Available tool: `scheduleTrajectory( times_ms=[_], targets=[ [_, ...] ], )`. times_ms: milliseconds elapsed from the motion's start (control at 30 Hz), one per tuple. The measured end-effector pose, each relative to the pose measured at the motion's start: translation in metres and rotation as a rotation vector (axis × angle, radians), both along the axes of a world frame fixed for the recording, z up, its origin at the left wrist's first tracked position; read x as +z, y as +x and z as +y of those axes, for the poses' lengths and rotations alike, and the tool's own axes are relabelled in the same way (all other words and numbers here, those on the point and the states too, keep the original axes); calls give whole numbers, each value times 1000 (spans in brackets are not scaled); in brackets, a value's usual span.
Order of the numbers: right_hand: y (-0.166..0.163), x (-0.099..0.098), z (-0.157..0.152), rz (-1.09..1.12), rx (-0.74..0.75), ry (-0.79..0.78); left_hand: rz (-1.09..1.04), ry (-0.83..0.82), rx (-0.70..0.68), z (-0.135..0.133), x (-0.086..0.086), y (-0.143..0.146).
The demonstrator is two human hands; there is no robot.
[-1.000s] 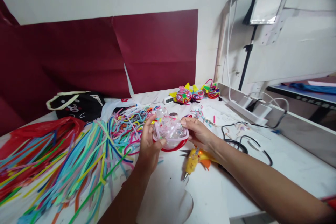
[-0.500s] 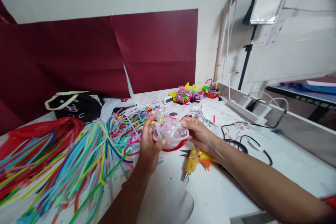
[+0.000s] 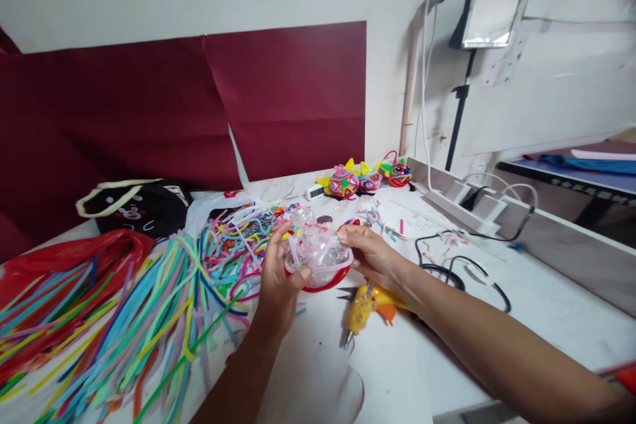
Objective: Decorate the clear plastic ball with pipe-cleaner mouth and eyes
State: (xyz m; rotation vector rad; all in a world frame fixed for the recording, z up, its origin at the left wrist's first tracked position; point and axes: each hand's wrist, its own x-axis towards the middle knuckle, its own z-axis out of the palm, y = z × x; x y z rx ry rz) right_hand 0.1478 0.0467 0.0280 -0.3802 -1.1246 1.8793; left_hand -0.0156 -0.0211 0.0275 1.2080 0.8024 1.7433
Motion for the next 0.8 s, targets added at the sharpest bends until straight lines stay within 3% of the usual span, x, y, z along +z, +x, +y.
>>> scheduleTrajectory(
  times_ms=[800],
  targets=[
    [-4, 0, -3, 60, 46, -79, -104, -51, -73, 3, -2, 2]
  ],
)
